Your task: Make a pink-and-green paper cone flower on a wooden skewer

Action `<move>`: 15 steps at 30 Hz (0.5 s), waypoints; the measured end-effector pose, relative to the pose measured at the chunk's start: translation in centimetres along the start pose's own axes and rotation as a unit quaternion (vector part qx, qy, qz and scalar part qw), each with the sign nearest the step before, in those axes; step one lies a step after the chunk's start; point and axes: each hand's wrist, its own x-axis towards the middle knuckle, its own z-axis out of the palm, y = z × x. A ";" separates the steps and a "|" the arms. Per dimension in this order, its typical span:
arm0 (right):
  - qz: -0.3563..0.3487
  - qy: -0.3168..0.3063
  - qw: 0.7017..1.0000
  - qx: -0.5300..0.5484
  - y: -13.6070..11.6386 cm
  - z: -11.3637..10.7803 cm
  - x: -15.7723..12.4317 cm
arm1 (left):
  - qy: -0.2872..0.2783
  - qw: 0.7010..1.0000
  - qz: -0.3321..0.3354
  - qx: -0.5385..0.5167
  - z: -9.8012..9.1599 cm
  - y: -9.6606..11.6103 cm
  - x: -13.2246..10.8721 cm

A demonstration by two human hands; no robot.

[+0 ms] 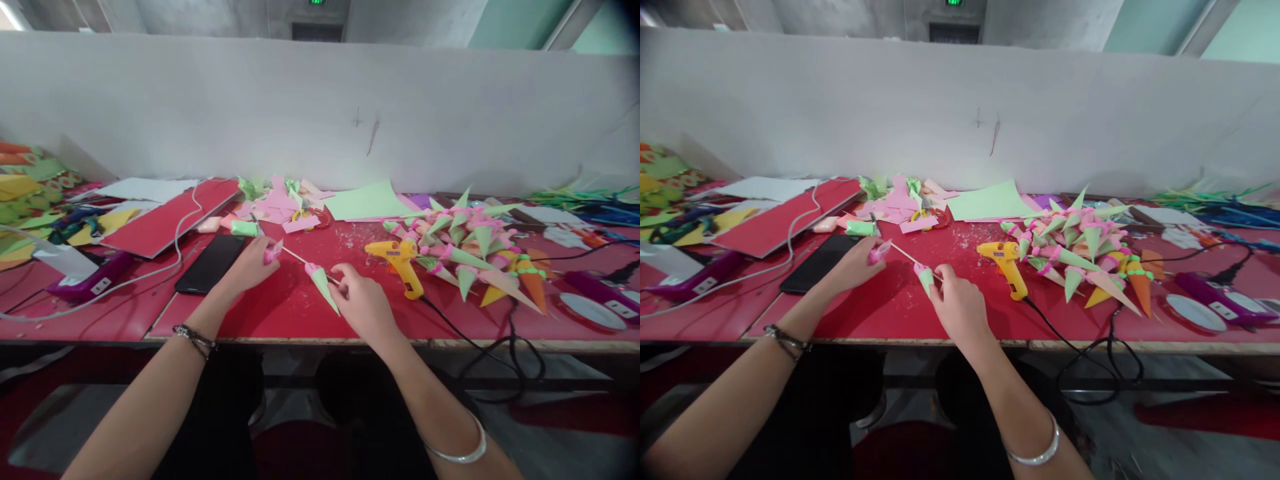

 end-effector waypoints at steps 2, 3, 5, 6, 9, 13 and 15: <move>-0.007 0.035 0.999 0.037 -0.2 -0.1 -0.1 | 0.009 0.999 0.025 -0.025 -0.4 0.9 -0.2; -0.015 0.043 0.997 0.069 -0.3 -0.2 -0.1 | 0.012 0.998 0.040 -0.040 -0.6 1.4 -0.3; -0.041 0.045 0.987 0.151 -0.6 -0.3 -0.2 | 0.010 0.995 0.072 -0.064 -1.0 2.3 -0.5; -0.060 0.044 0.978 0.192 -0.8 -0.2 -0.2 | 0.006 0.993 0.090 -0.074 -1.1 2.7 -0.7; -0.112 0.052 0.953 0.277 -1.3 -0.1 -0.4 | -0.028 0.987 0.143 -0.073 -1.4 4.2 -1.2; -0.113 0.055 0.945 0.302 -1.5 0.1 -0.5 | -0.040 0.983 0.178 -0.017 -1.3 5.8 -2.0; -0.103 0.046 0.944 0.310 -1.4 0.1 -0.5 | -0.028 0.983 0.182 0.006 -1.3 6.2 -2.1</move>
